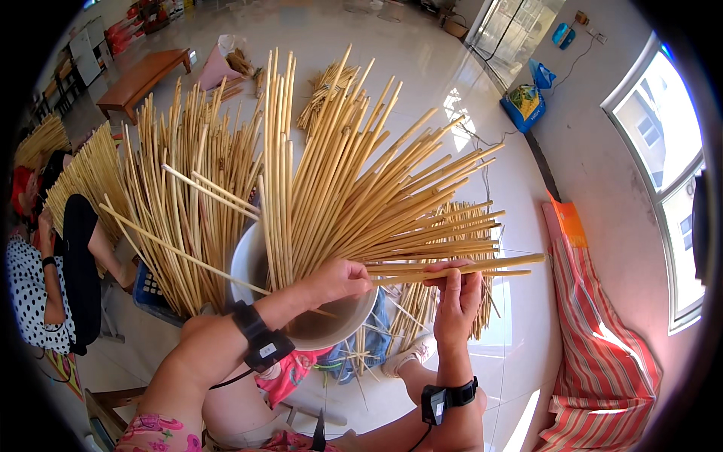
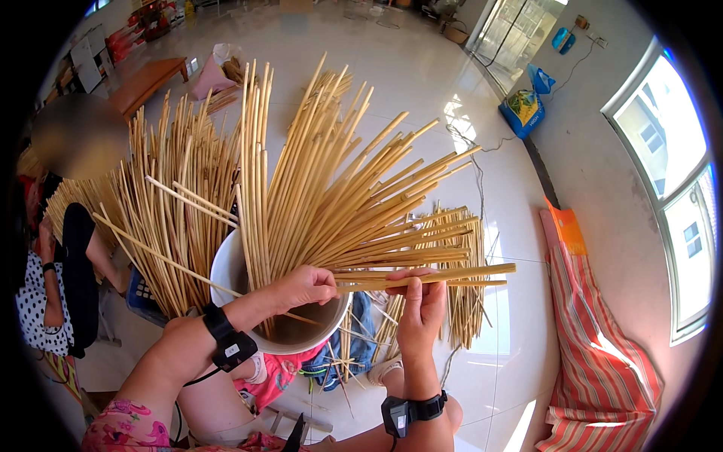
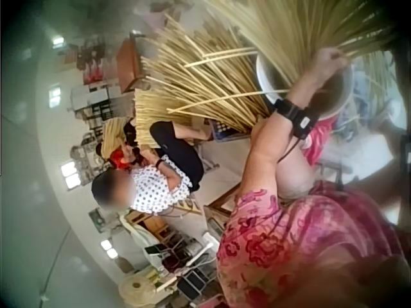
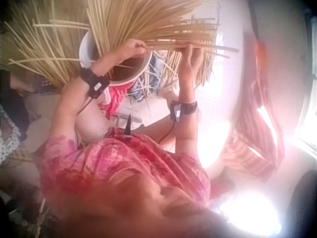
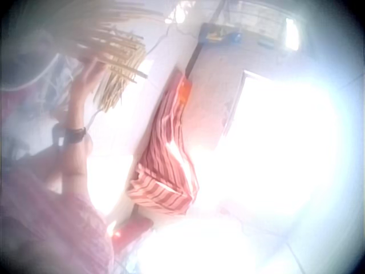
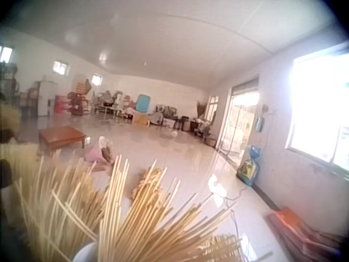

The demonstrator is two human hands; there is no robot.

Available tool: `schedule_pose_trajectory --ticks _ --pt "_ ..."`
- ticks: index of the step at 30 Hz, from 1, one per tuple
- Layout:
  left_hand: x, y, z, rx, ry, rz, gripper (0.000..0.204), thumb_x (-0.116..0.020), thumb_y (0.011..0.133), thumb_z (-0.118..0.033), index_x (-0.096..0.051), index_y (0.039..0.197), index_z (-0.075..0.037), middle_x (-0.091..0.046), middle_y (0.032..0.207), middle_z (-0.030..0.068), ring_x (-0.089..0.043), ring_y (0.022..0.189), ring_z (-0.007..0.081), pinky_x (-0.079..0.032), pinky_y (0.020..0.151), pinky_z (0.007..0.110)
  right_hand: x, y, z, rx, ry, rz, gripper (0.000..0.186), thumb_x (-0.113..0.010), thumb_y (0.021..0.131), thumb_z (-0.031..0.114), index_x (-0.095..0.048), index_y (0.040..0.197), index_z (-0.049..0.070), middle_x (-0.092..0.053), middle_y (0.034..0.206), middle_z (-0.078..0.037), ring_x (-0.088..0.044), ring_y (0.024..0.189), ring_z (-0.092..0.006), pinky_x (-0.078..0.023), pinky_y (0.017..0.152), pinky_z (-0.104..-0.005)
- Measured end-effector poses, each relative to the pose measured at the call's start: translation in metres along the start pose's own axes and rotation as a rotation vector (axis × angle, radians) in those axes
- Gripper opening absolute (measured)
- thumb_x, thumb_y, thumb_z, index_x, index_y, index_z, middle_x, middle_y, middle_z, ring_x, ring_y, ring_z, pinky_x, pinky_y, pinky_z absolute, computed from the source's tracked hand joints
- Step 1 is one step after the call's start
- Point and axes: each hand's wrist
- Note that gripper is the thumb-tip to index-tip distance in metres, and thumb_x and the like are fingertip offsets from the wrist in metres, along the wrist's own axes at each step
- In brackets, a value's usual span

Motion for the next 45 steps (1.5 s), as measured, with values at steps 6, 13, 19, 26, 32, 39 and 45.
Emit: schedule_pose_trajectory --ticks 6,13,19,26,32,39,45 --pt "0.000 -0.003 -0.007 -0.057 0.012 0.058 0.018 -0.056 0.083 -0.012 -0.064 0.093 0.001 -0.062 0.075 0.0037 -0.049 0.064 0.0070 -0.040 0.061 0.020 0.004 0.002 0.000 -0.005 0.015 -0.019 0.013 -0.038 0.101 0.014 -0.043 0.103 0.002 -0.062 0.092 -0.012 -0.061 0.082 -0.0148 -0.052 0.071 -0.0256" --pt "0.002 -0.005 -0.009 -0.011 0.034 0.066 0.018 -0.055 0.086 -0.012 -0.064 0.095 0.001 -0.062 0.077 0.0018 -0.049 0.068 0.0062 -0.040 0.062 0.020 0.003 0.001 0.000 0.010 -0.002 -0.015 0.012 -0.040 0.100 0.013 -0.044 0.102 0.002 -0.062 0.092 -0.011 -0.061 0.082 -0.0143 -0.052 0.071 -0.0257" --pt "0.006 0.005 0.013 -0.196 0.144 0.080 0.022 -0.055 0.088 -0.014 -0.064 0.100 0.002 -0.062 0.079 0.0036 -0.054 0.073 0.0106 -0.046 0.070 0.025 0.002 0.003 0.000 0.079 -0.117 0.012 0.013 -0.039 0.100 0.013 -0.045 0.102 0.002 -0.061 0.092 -0.010 -0.060 0.080 -0.0133 -0.051 0.071 -0.0250" --pt "0.039 0.015 0.042 0.146 0.987 0.223 0.034 -0.047 0.088 -0.016 -0.060 0.112 0.005 -0.065 0.106 0.0178 -0.062 0.093 0.0303 -0.047 0.083 0.037 0.012 0.000 0.000 0.087 -0.250 0.010 0.010 -0.041 0.099 0.009 -0.046 0.102 0.001 -0.062 0.089 -0.009 -0.059 0.077 -0.0116 -0.050 0.069 -0.0238" --pt "0.064 0.037 0.155 0.171 1.016 -0.061 0.035 -0.046 0.087 -0.014 -0.059 0.115 0.002 -0.062 0.114 0.0202 -0.059 0.104 0.0326 -0.045 0.089 0.039 -0.009 -0.013 -0.018 0.033 -0.397 0.190 0.011 -0.051 0.094 0.003 -0.051 0.104 -0.001 -0.066 0.090 -0.010 -0.065 0.082 -0.0168 -0.051 0.073 -0.0275" --pt "0.050 0.036 0.141 0.145 0.925 0.012 0.035 -0.045 0.089 -0.014 -0.055 0.119 0.001 -0.062 0.110 0.0184 -0.059 0.100 0.0297 -0.045 0.088 0.037 -0.013 -0.018 -0.015 0.033 -0.484 0.287 0.012 -0.055 0.091 0.003 -0.056 0.103 0.002 -0.066 0.087 -0.014 -0.067 0.079 -0.0253 -0.050 0.070 -0.0309" --pt "0.045 0.029 0.113 0.071 0.722 0.205 0.035 -0.044 0.090 -0.014 -0.052 0.121 0.001 -0.063 0.107 0.0168 -0.060 0.096 0.0272 -0.045 0.087 0.036 -0.013 -0.023 -0.036 -0.246 -0.362 0.509 0.012 -0.048 0.096 0.004 -0.054 0.105 -0.001 -0.064 0.101 -0.009 -0.060 0.095 -0.0148 -0.048 0.081 -0.0260"
Point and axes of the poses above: each hand's wrist, its own y-axis towards the middle knuckle, its own x-axis out of the back of the hand, z = x × y
